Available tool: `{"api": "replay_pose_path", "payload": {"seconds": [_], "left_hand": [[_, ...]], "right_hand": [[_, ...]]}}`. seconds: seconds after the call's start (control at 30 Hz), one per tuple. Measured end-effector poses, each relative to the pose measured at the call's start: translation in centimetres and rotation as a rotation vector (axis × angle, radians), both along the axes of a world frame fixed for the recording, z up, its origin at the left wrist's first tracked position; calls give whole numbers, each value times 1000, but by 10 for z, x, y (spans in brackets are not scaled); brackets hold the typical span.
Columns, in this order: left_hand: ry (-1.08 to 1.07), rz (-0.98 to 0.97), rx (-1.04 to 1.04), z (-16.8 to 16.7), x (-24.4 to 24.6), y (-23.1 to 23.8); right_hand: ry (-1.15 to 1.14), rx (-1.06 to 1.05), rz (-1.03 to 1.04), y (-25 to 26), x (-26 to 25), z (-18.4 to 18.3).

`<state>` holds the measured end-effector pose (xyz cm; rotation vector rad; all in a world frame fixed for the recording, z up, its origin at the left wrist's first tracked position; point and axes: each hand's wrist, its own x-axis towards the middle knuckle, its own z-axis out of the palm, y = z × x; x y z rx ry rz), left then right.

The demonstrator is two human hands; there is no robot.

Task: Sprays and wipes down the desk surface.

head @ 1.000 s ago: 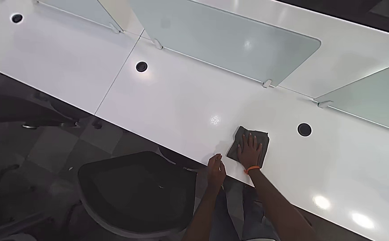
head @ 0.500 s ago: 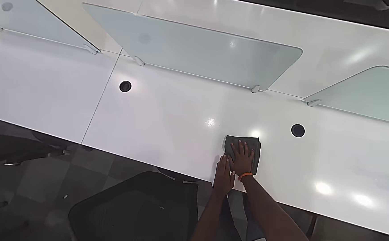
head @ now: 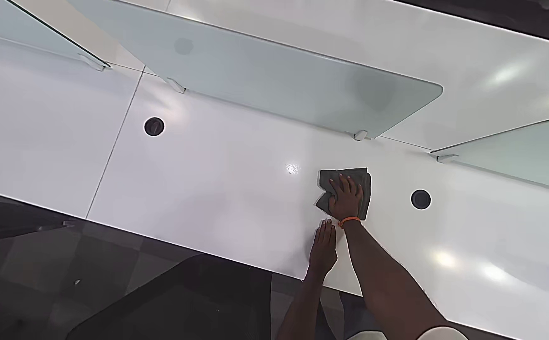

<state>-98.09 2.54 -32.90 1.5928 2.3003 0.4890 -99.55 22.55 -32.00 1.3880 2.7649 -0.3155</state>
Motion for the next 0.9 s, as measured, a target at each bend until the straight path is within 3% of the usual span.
{"api": "replay_pose_path", "payload": {"seconds": [0.23, 0.57, 0.9], "left_hand": [[110, -16, -110, 2, 3, 5], [55, -9, -46, -5, 1, 2], [31, 15, 43, -9, 2, 2]], "right_hand": [[32, -8, -63, 56, -36, 1], [57, 30, -232, 127, -92, 7], [49, 101, -317, 147, -114, 11]]}}
